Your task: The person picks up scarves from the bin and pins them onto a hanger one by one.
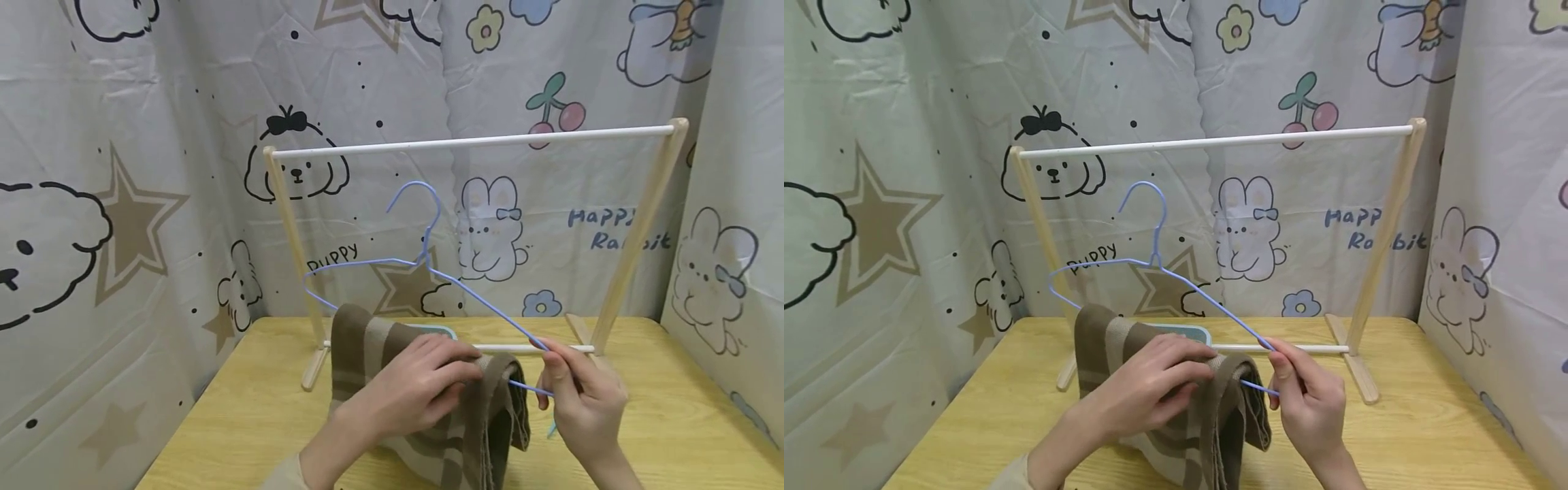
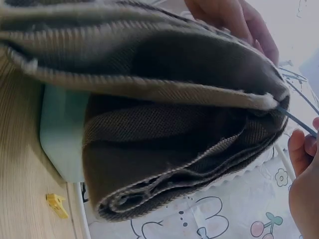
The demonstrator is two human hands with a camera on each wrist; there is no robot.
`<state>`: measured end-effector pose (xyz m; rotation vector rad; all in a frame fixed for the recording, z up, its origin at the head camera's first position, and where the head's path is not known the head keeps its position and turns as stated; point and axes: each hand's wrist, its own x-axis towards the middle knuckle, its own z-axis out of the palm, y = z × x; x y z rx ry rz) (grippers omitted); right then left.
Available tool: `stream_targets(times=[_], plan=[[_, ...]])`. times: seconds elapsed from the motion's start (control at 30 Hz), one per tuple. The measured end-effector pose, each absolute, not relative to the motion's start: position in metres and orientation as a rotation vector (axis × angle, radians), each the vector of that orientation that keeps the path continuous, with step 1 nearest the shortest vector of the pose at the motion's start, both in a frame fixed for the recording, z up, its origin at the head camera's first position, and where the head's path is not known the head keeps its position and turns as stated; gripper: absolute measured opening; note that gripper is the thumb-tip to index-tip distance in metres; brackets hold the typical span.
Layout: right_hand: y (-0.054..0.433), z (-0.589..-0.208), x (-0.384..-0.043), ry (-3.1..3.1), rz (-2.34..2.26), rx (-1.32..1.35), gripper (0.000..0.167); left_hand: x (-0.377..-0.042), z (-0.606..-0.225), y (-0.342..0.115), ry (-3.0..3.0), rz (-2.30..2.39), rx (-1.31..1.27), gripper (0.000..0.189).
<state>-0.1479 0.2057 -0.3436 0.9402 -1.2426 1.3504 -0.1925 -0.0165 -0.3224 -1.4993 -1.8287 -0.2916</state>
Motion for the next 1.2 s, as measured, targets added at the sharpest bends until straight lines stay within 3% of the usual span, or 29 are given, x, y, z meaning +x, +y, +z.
stream_targets(times=[0.37, 0.77, 0.97, 1.2], plan=[[0.202, -0.353, -0.149, -1.354, 1.284, 0.897, 0.014, -0.192, -0.322, -0.006, -1.819, 0.127, -1.445, 0.062], [0.202, -0.350, -0.146, -1.376, 1.226, 0.929, 0.016, -0.193, -0.298, -0.011, -2.002, -0.234, -1.540, 0.013], [0.199, -0.352, -0.145, -1.422, 1.088, 0.889, 0.023, -0.196, -0.290, -0.005, -2.133, -0.189, -1.339, 0.016], [0.206, -0.348, -0.143, -1.353, 1.180, 0.850, 0.019, -0.198, -0.292, -0.019, -2.130, -0.191, -1.302, 0.024]])
